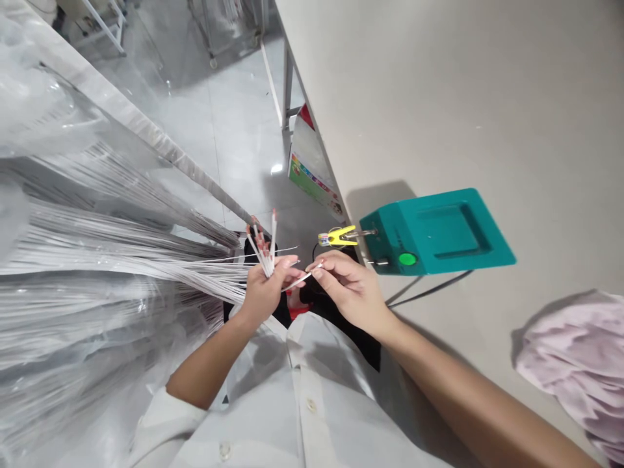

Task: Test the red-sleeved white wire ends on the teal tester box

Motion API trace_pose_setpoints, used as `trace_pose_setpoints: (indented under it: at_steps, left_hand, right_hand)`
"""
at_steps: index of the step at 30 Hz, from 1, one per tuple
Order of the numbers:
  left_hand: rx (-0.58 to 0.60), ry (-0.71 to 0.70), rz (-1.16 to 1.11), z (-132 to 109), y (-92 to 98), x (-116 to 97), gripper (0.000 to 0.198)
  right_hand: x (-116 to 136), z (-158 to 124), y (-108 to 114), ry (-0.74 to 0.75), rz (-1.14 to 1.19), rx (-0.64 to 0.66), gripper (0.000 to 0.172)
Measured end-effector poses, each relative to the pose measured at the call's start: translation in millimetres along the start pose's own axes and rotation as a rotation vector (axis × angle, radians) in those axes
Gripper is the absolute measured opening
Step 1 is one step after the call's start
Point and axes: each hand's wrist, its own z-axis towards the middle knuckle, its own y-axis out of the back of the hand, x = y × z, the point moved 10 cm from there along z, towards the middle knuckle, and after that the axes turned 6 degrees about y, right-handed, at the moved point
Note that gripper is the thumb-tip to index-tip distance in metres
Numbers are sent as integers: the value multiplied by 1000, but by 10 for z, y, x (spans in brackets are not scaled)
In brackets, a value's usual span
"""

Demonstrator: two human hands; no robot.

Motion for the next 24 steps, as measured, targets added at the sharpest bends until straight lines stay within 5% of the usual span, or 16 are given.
trace_pose_setpoints:
  at_steps: [4, 9, 14, 17, 20, 24]
  left_hand:
    - [-142, -118, 99, -52, 90, -160, 36]
    - [61, -162, 306, -155, -192, -262, 29]
    - [93, -162, 432, -152, -202, -275, 26]
    - [144, -148, 521, -139, -214, -265, 27]
    - [245, -86, 598, -147, -277, -203, 26]
    - [299, 4, 575, -164, -349, -161, 31]
  right_hand:
    - [58, 9, -46, 57, -53, 56, 11]
    - [98, 8, -23, 92, -53, 47, 13]
    - [49, 22, 94, 12, -29, -23, 7]
    - [116, 73, 116, 45, -112, 47, 7]
    - [308, 96, 27, 220, -266, 245, 11]
    - [622, -47, -124, 646, -732, 372, 14]
